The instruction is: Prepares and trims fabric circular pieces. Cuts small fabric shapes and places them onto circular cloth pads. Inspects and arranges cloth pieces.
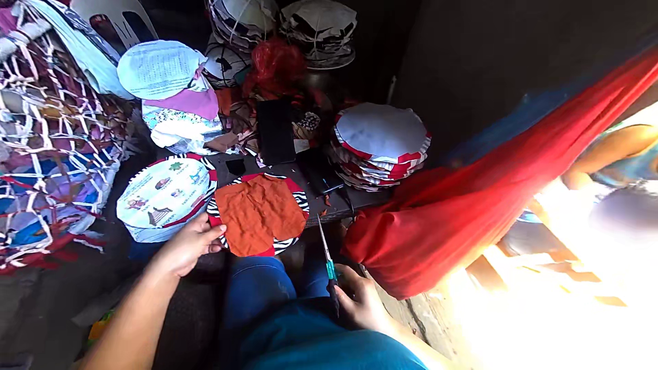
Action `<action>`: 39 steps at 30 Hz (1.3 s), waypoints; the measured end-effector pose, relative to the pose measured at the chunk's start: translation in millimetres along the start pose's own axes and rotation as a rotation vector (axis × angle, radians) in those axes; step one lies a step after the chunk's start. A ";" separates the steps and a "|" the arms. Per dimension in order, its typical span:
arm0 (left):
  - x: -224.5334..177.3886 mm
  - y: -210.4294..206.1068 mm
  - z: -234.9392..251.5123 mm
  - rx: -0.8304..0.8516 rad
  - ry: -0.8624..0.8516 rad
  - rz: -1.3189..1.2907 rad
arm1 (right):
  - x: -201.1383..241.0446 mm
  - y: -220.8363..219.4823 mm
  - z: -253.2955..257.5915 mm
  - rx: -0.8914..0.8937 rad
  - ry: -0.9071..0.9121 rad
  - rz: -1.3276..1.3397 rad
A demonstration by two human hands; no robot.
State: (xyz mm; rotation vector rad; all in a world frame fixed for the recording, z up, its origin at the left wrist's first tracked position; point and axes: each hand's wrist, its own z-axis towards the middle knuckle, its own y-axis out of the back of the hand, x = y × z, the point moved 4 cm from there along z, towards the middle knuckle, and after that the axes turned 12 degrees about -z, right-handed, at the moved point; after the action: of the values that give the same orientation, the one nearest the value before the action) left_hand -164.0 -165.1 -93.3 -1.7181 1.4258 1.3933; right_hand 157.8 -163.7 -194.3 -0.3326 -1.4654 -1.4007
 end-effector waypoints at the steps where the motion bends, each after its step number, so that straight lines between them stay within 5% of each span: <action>1: -3.1 3.6 7.1 0.013 0.001 0.058 | -1.3 -0.2 0.3 -0.004 0.001 -0.001; 5: -13.7 13.1 31.8 0.043 -0.036 0.392 | -4.7 0.2 1.3 0.007 0.006 0.010; 10: -45.8 3.2 12.5 -0.227 -0.360 0.766 | -2.1 9.4 3.5 0.036 -0.054 0.000; 15: -40.3 -62.4 40.3 0.021 -0.616 0.792 | -16.1 -0.5 5.8 -0.036 0.042 0.016; 18: -40.9 -78.9 65.1 0.020 -0.704 0.833 | -13.1 0.0 7.1 -0.038 0.080 -0.007; 29: -53.2 -97.8 101.0 0.161 -0.635 0.981 | -30.1 3.7 10.7 -0.057 0.023 0.014; 35: -60.4 -69.7 77.3 -0.020 -0.704 0.784 | -35.9 4.2 12.7 -0.047 0.018 0.023; 39: -36.8 -73.6 62.8 0.041 -0.596 0.868 | -37.8 3.0 13.7 -0.035 0.022 0.042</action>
State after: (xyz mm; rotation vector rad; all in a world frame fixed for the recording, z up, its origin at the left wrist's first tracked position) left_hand -117.6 -72.7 -97.6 -0.5077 1.8585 2.0395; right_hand 169.7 -134.7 -219.6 -0.3671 -1.4095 -1.3939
